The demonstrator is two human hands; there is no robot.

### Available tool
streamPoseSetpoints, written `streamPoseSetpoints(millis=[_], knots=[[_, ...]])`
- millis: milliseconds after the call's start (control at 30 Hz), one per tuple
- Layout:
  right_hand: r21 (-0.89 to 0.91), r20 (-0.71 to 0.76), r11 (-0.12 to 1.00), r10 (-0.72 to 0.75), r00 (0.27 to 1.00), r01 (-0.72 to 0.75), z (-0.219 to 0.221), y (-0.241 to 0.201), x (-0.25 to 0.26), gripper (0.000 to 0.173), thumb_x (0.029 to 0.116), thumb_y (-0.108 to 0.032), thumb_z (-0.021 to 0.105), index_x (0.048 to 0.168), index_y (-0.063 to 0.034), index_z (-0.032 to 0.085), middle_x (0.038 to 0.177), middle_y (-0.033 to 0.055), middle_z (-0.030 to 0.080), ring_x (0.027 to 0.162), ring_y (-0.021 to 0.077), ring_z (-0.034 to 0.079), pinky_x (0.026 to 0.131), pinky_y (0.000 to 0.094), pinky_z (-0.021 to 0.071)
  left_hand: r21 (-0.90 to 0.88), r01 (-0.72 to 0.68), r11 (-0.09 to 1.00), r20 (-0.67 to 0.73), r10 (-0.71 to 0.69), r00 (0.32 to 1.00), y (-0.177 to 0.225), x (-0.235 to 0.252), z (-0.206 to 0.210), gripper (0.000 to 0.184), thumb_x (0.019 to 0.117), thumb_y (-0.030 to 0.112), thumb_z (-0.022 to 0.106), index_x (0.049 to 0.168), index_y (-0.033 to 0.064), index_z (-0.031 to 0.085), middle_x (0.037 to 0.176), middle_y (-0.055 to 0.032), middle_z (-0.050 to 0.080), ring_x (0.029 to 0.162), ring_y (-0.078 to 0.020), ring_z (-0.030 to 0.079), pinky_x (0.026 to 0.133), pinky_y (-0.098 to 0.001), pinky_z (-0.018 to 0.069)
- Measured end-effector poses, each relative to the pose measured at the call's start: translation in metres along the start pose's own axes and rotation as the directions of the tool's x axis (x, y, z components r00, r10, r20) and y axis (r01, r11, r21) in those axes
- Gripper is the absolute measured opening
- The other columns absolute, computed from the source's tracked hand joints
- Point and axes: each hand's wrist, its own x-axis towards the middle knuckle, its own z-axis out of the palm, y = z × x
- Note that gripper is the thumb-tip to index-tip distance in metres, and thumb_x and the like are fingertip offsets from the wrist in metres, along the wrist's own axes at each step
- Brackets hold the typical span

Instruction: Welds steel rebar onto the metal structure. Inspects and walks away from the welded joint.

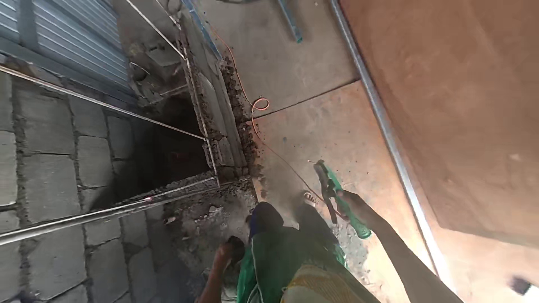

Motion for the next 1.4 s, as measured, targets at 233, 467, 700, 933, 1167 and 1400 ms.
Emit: streamPoseSetpoints(millis=[233, 467, 700, 933, 1167, 1400], knots=[[0.167, -0.055, 0.985, -0.024, 0.998, 0.033, -0.014, -0.128, 0.052, 0.056, 0.1057, -0.059, 0.031, 0.111, -0.0085, 0.056, 0.064, 0.0036, 0.053, 0.047, 0.0166, 0.054, 0.044, 0.0331, 0.0519, -0.189, -0.109, 0.976, -0.033, 0.105, 0.994, 0.082, 0.005, -0.018, 0.041, 0.1085, 0.030, 0.046, 0.143, 0.0129, 0.059, 0.136, -0.0207, 0.065, 0.127, -0.0410, 0.061, 0.106, -0.0642, 0.0466], [0.006, 0.030, 0.999, -0.047, 0.998, 0.047, 0.023, -0.292, 0.151, 0.055, 0.1041, -0.059, 0.037, 0.121, -0.0094, 0.055, 0.066, 0.0030, 0.053, 0.049, 0.0163, 0.054, 0.046, 0.0335, 0.0520, -0.442, -0.008, 0.897, -0.078, -0.029, 0.997, 0.136, 0.070, -0.050, 0.049, 0.1087, 0.042, 0.043, 0.129, 0.0056, 0.068, 0.127, -0.0235, 0.069, 0.123, -0.0417, 0.064, 0.103, -0.0645, 0.0484], [-0.088, 0.034, 0.993, -0.083, 0.996, 0.085, 0.061, -0.433, 0.212, 0.053, 0.1052, -0.056, 0.042, 0.129, -0.0105, 0.056, 0.069, 0.0055, 0.056, 0.051, 0.0176, 0.057, 0.047, 0.0331, 0.0533, -0.529, -0.024, 0.848, -0.087, -0.026, 0.996, 0.201, 0.106, -0.166, 0.047, 0.1084, 0.039, 0.044, 0.128, 0.0037, 0.068, 0.125, -0.0244, 0.069, 0.120, -0.0425, 0.064, 0.101, -0.0647, 0.0491], [-0.046, 0.052, 0.977, -0.205, 0.977, 0.207, 0.036, -0.527, 0.260, 0.056, 0.1012, -0.058, 0.050, 0.121, -0.0062, 0.055, 0.068, 0.0074, 0.057, 0.048, 0.0187, 0.057, 0.046, 0.0341, 0.0536, -0.525, -0.128, 0.842, -0.275, -0.026, 0.961, 0.274, 0.168, -0.328, 0.046, 0.1100, 0.034, 0.041, 0.131, 0.0013, 0.065, 0.127, -0.0272, 0.067, 0.122, -0.0442, 0.063, 0.103, -0.0647, 0.0473], [0.097, 0.121, 0.968, -0.242, 0.963, 0.231, -0.043, -0.656, 0.353, 0.051, 0.1005, -0.055, 0.053, 0.115, -0.0062, 0.055, 0.067, 0.0059, 0.055, 0.047, 0.0174, 0.055, 0.045, 0.0327, 0.0535, -0.569, -0.203, 0.797, -0.437, -0.083, 0.896, 0.391, 0.229, -0.475, 0.047, 0.1106, 0.034, 0.042, 0.139, 0.0010, 0.060, 0.127, -0.0305, 0.065, 0.121, -0.0474, 0.062, 0.102, -0.0663, 0.0471], [0.111, 0.337, 0.975, -0.220, 0.915, 0.194, -0.145, -0.837, 0.433, 0.050, 0.0986, -0.062, 0.049, 0.113, -0.0138, 0.057, 0.065, 0.0033, 0.056, 0.046, 0.0145, 0.057, 0.044, 0.0299, 0.0545, -0.608, -0.261, 0.750, -0.521, -0.128, 0.844, 0.544, 0.259, -0.589, 0.046, 0.1104, 0.034, 0.041, 0.139, 0.0040, 0.061, 0.126, -0.0285, 0.067, 0.120, -0.0457, 0.063, 0.102, -0.0672, 0.0468]])
